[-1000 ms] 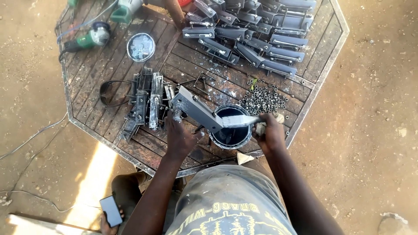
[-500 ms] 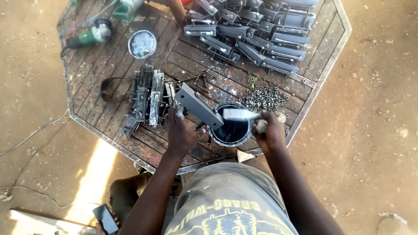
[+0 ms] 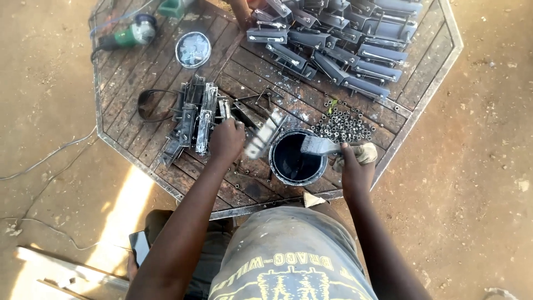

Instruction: A person is painting small metal parts with black paint using a brush on a workbench in a fabrication shop.

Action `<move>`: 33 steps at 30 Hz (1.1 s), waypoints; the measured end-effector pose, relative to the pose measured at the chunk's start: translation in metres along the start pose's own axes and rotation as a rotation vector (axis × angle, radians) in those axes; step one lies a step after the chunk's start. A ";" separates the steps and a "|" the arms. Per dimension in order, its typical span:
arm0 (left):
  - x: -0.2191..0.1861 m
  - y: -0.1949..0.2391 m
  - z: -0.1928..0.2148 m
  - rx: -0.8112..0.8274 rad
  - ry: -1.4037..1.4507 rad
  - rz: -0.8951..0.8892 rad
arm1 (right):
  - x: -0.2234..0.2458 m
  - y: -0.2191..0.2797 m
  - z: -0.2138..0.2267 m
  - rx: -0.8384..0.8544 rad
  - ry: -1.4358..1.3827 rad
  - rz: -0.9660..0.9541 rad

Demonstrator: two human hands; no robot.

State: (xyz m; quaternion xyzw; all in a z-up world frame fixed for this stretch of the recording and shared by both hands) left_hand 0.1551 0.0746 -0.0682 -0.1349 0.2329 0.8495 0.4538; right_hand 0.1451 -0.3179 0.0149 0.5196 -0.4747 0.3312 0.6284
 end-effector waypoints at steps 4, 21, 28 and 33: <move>-0.027 -0.009 0.058 -0.019 -0.047 0.011 | 0.005 -0.006 -0.004 0.020 -0.078 0.015; -0.072 0.001 0.017 -0.075 0.037 -0.217 | 0.060 -0.043 0.047 -0.077 -0.103 0.150; -0.150 -0.041 -0.104 0.121 -0.277 -0.648 | 0.026 -0.079 0.044 -0.052 -0.144 0.119; -0.222 -0.007 -0.128 0.000 -0.510 -1.319 | 0.002 -0.098 0.062 -0.097 -0.156 0.103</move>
Point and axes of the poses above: each hand's wrist, its own y-axis away from the middle knuckle, its own z-axis out of the back of the hand, x = y × z, the point moved 10 cm from there along -y, towards the middle knuckle, and after that the axes turned 1 degree about y, right-handed, at the moved point
